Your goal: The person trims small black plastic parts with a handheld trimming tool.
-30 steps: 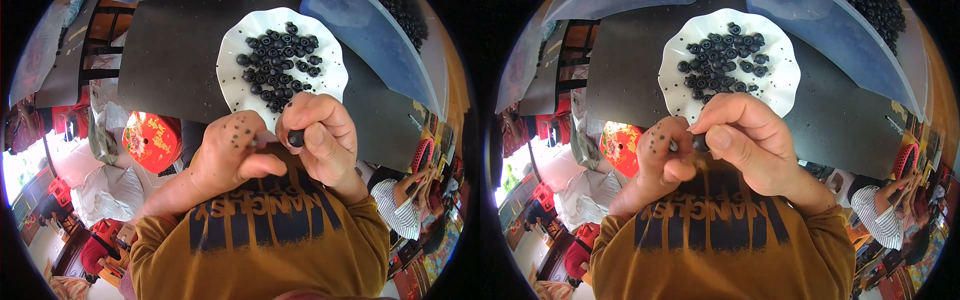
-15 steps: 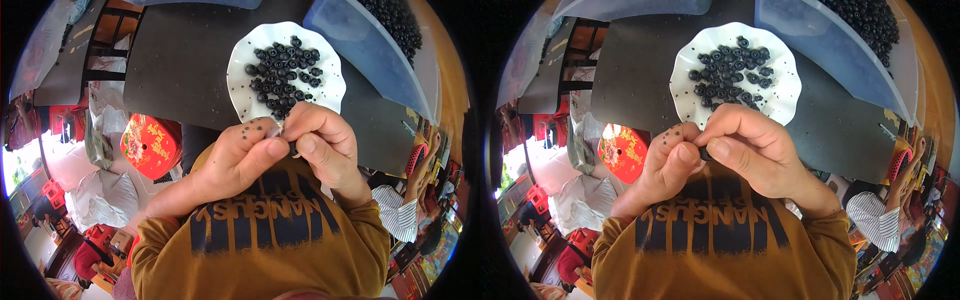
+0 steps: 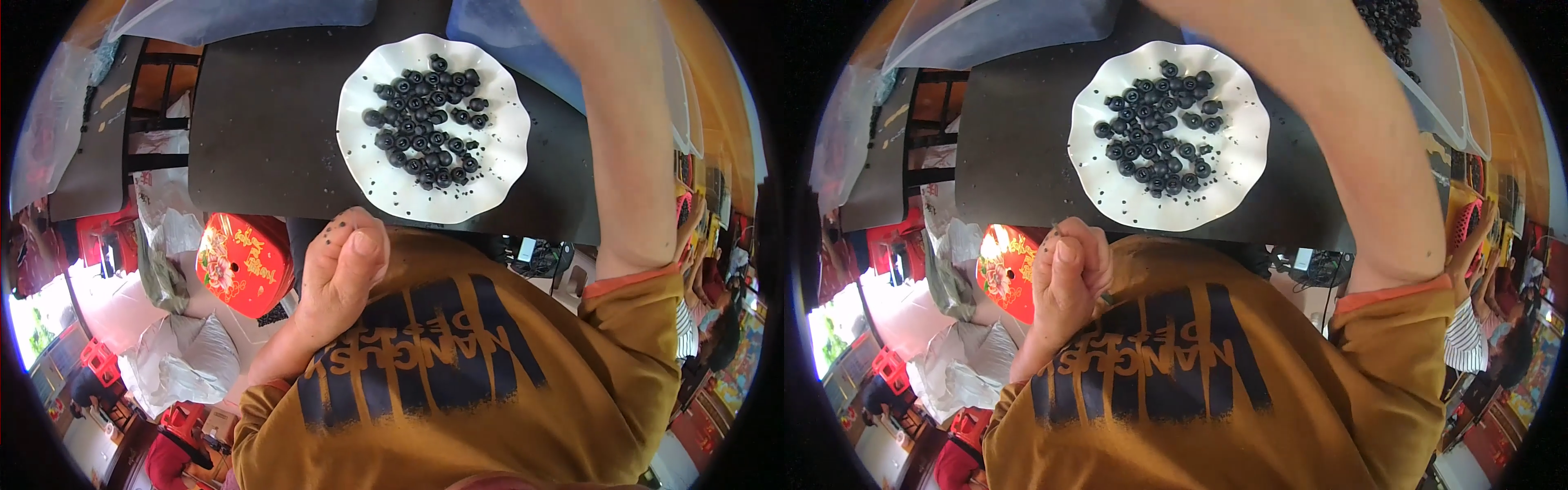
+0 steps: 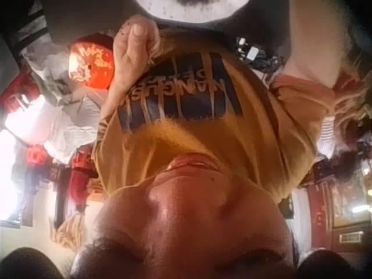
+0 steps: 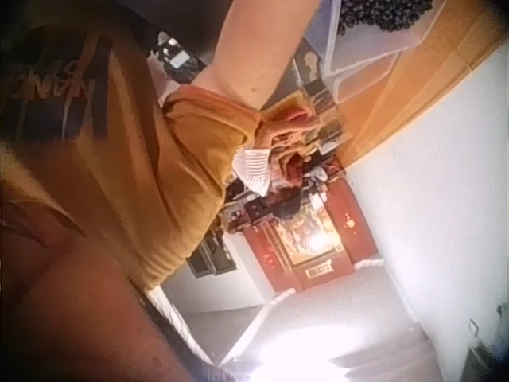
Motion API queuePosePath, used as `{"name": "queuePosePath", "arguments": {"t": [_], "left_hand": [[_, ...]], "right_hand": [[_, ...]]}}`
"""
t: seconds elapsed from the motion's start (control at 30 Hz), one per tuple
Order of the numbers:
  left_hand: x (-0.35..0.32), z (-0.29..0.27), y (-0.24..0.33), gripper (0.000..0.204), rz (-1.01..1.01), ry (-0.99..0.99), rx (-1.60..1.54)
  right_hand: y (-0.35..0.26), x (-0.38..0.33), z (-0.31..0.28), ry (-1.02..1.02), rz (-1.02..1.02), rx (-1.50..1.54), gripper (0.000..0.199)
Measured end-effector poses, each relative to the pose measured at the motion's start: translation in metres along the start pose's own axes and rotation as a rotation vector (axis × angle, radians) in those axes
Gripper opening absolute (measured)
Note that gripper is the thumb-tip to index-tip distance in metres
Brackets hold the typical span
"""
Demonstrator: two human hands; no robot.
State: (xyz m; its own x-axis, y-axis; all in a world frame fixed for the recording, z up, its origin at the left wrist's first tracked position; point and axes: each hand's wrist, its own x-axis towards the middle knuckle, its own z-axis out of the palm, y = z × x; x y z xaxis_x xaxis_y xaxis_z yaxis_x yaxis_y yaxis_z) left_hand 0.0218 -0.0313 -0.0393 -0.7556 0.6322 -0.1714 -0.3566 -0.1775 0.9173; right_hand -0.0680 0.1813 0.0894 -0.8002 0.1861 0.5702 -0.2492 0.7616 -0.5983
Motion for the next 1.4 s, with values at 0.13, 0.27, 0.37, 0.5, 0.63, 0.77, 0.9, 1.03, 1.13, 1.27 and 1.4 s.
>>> {"name": "queuePosePath", "arguments": {"t": [0.13, 0.27, 0.37, 0.5, 0.63, 0.77, 0.9, 1.03, 1.13, 1.27, 1.4], "left_hand": [[-0.001, -0.008, -0.005, 0.037, -0.044, 0.055, -0.040], [0.008, -0.001, -0.007, 0.035, -0.033, -0.004, 0.024], [0.012, 0.011, -0.008, 0.035, -0.046, -0.035, 0.056], [0.011, 0.013, -0.005, 0.033, -0.134, -0.071, 0.101], [0.009, 0.014, -0.005, 0.033, -0.146, -0.029, 0.081], [0.009, 0.014, -0.005, 0.033, -0.147, -0.008, 0.075], [0.012, 0.015, -0.003, 0.033, -0.155, -0.023, 0.059], [0.018, 0.013, 0.000, 0.032, -0.029, 0.020, 0.112], [0.022, 0.013, 0.009, 0.025, 0.024, 0.003, 0.227], [0.030, 0.016, 0.018, 0.023, 0.184, -0.052, 0.406], [0.033, 0.019, 0.024, 0.023, 0.218, -0.097, 0.450]], "right_hand": [[0.030, -0.081, -0.005, -0.322, -0.131, 0.051, 0.007], [0.050, -0.133, -0.025, -0.575, -0.022, -0.067, 0.013], [0.058, -0.145, -0.025, -0.613, -0.036, -0.108, 0.016], [0.062, -0.141, -0.019, -0.748, -0.061, -0.128, 0.014], [0.072, -0.140, -0.012, -0.775, -0.099, -0.190, 0.023], [0.073, -0.141, -0.008, -0.720, -0.139, -0.204, 0.013], [0.078, -0.143, -0.006, -0.569, -0.170, -0.089, 0.014], [0.058, -0.141, -0.018, -0.626, 0.313, 0.375, 0.014], [0.041, -0.142, -0.015, -0.471, 0.595, 1.045, 0.021], [0.033, -0.149, -0.006, -0.432, 0.626, 1.371, 0.017], [0.025, -0.156, 0.001, -0.419, 0.654, 1.442, 0.018]]}}
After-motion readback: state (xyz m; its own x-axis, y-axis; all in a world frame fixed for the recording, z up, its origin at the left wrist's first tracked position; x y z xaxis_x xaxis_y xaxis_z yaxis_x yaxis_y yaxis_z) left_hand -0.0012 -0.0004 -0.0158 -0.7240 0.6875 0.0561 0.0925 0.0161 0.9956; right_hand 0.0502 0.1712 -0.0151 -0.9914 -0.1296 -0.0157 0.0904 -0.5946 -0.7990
